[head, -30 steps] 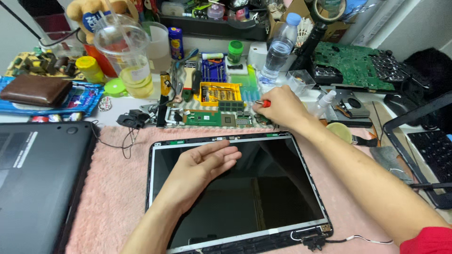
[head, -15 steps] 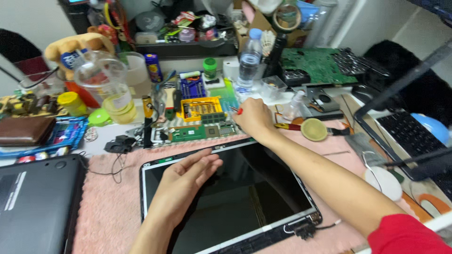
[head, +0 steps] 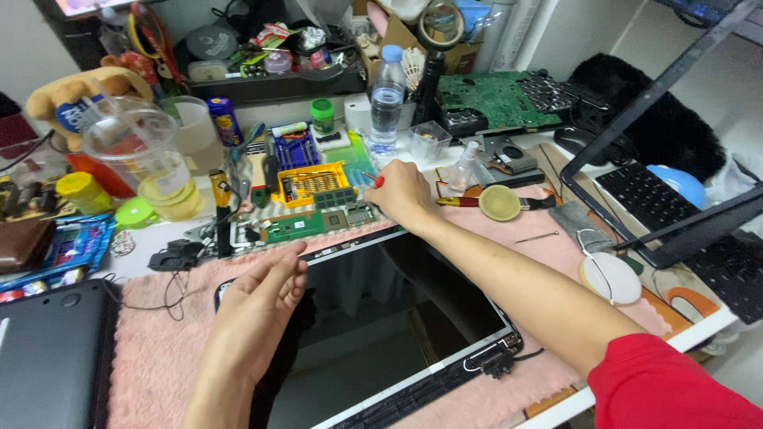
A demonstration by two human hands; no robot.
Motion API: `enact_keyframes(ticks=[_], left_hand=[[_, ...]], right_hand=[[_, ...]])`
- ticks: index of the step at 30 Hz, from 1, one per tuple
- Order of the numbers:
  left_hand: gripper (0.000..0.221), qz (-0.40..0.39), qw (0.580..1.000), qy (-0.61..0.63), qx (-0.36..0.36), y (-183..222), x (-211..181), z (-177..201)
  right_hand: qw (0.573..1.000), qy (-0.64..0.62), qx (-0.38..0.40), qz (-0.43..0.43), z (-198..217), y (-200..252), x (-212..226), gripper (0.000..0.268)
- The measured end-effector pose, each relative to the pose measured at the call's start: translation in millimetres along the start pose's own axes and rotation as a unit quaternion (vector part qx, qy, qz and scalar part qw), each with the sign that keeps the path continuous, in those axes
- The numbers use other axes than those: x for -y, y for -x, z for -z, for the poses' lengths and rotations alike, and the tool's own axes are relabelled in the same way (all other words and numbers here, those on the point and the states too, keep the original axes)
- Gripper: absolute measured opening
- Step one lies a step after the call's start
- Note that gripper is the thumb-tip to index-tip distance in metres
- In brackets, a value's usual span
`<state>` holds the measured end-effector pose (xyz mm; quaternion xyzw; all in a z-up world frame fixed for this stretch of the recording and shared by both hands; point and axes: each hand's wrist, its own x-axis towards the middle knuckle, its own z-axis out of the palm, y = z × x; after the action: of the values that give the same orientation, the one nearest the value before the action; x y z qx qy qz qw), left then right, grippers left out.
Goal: The person unscrews the components of a laptop screen assembly using a screwdriver and then aligns a bezel onto the screen.
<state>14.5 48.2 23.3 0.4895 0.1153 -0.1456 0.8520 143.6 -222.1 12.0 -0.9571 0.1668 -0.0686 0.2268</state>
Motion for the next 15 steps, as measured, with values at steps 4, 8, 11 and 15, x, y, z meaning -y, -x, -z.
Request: enact_keyframes(ticks=[4,8,11,15], left_hand=[[0.041,0.023,0.999,-0.033,-0.025,10,-11,-9],[0.041,0.043,0.997,-0.059,-0.013,14,-15,-12],[0.038,0.039,0.995,-0.094,0.011,10,-9,-8],[0.038,-0.039,0.980,-0.194,0.020,24,-8,-6]], right_hand=[[1.000,0.008,-0.013,0.023,3,2,-11,0.035],[0.981,-0.074,-0.048,0.170,9,9,-27,0.044],[0.936,-0.137,-0.029,0.322,28,42,-21,0.029],[0.845,-0.256,0.053,0.466,49,98,2,0.009]])
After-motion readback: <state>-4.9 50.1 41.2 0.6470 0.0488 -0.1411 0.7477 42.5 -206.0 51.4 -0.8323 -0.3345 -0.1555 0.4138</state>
